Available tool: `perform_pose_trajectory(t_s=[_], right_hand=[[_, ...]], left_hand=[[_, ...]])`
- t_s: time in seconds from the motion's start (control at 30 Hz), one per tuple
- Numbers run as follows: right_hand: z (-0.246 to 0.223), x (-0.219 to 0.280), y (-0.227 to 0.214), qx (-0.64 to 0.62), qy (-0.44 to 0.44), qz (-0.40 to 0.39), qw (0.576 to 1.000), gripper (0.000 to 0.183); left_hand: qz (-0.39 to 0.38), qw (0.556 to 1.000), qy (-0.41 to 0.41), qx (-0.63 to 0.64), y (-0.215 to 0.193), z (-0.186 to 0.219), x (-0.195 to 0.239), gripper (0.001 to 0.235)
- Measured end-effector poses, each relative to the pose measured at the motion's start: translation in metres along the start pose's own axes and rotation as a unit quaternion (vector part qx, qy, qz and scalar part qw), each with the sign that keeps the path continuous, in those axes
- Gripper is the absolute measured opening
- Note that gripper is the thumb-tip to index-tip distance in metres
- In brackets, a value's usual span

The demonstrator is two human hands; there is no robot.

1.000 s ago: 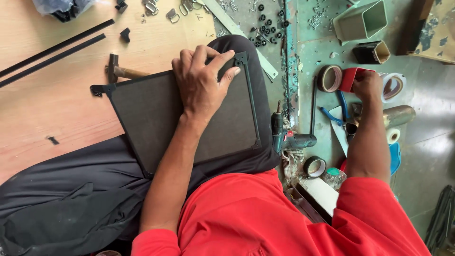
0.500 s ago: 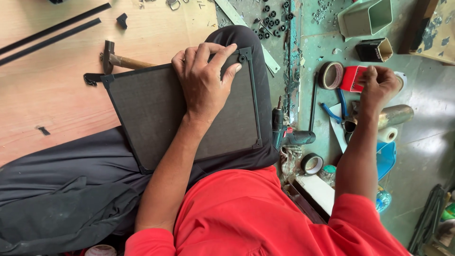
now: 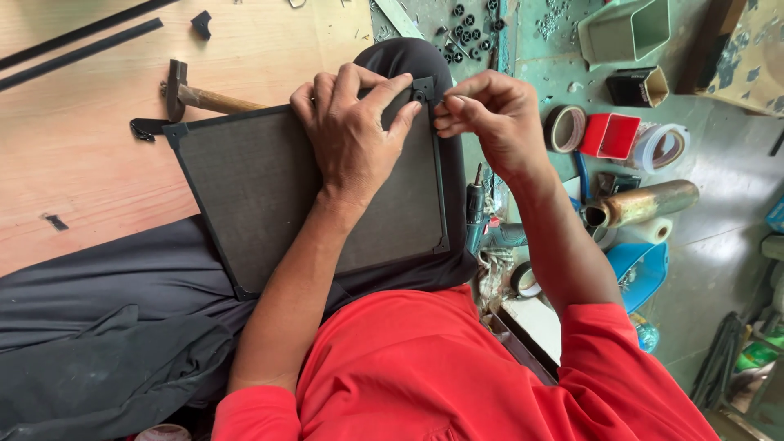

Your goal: The person sits on the floor with a framed picture board on their lap, flips it over to its back, and uses a power drill to drive screws into the frame corners. They position a metal straightedge along the back, attach a metal hanger fitting at the top, and hammer it in place.

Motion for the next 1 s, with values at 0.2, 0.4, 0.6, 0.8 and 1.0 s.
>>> perform_pose_trajectory(t_s=[0.2, 0.4, 0.6, 0.8, 1.0], right_hand=[[0.004, -0.012, 0.014, 0.101, -0.005, -0.009, 0.995, 0.01], [0.0, -0.015, 0.023, 0.135, -0.002, -0.004, 0.991, 0.011], [-0.001, -0.023, 0.021, 0.113, 0.023, -0.025, 0.993, 0.016], [0.0, -0.021, 0.014, 0.129, 0.019, -0.007, 0.991, 0.018], [0.033, 0.067, -0.109, 0.429, -0.054, 0.104, 0.895, 0.016]], left_hand=[[0.004, 1.0, 0.002, -0.003, 0.0, 0.001, 0.001, 0.033], [0.01, 1.0, 0.001, 0.002, 0.001, 0.001, 0.001, 0.033], [0.005, 1.0, -0.007, 0.021, -0.001, 0.0, 0.001, 0.033], [0.007, 1.0, -0.013, 0.02, -0.005, 0.002, -0.002, 0.033], [0.011, 1.0, -0.018, 0.018, 0.006, 0.001, 0.0, 0.033]])
Point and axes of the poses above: each hand's wrist, its own x-axis away from the middle knuckle, its own y-axis out of the palm, z = x × y, the point moved 6 cm from there along -x, towards the middle knuckle, and after that the axes turned 14 degrees about -x, right-handed, at the moved point
